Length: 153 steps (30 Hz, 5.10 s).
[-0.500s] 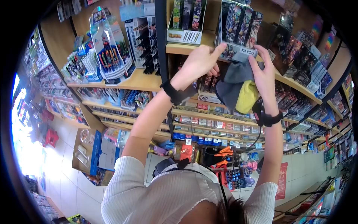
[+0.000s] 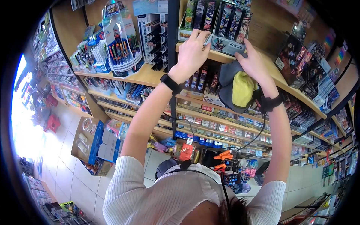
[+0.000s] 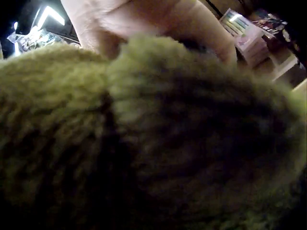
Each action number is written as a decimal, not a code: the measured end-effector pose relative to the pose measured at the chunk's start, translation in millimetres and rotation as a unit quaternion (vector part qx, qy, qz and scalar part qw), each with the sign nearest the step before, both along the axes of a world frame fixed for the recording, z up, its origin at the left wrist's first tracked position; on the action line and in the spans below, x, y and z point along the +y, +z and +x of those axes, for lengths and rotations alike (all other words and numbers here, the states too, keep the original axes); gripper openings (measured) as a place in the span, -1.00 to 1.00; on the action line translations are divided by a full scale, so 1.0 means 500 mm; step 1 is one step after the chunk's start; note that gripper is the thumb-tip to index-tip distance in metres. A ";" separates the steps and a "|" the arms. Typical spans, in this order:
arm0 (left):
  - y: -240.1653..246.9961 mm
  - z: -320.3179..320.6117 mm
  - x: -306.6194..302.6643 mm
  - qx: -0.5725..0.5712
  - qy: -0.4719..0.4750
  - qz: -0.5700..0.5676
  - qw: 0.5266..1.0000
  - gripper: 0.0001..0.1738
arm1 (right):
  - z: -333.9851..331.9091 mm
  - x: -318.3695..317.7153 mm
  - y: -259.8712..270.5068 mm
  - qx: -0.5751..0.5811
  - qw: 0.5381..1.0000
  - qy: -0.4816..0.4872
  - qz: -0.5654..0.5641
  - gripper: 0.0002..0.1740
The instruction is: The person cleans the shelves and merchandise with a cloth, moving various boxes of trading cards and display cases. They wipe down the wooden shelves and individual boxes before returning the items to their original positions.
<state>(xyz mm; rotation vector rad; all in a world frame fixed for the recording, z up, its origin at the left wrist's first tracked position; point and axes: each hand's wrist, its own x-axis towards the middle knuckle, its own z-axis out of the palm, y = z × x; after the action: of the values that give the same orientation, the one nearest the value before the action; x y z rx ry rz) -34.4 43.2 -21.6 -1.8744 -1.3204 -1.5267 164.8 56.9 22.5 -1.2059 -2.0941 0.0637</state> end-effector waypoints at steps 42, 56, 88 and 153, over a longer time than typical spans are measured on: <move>-0.606 0.565 -0.158 0.115 -0.533 -0.516 0.660 -0.79 | 0.271 -0.462 -0.790 0.488 0.768 -0.376 -0.176 -0.78; -1.410 0.852 -0.240 0.191 -0.393 -0.684 0.584 -0.58 | 0.497 -0.735 -1.375 0.398 0.573 -0.553 -0.455 -0.75; -1.561 0.802 -0.212 0.082 -0.378 -0.818 0.426 -0.62 | 0.500 -0.686 -1.523 0.338 0.584 -0.514 -0.530 -0.49; 0.062 0.177 0.048 0.298 0.011 0.082 0.951 -0.69 | 0.158 0.020 -0.069 0.164 0.984 -0.032 0.065 -0.40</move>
<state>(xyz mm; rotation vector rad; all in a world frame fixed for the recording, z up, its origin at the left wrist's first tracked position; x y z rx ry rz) 54.1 67.2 9.3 -1.9788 -0.8995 -0.9029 244.0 66.7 -11.8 -1.1011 -1.7441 0.0878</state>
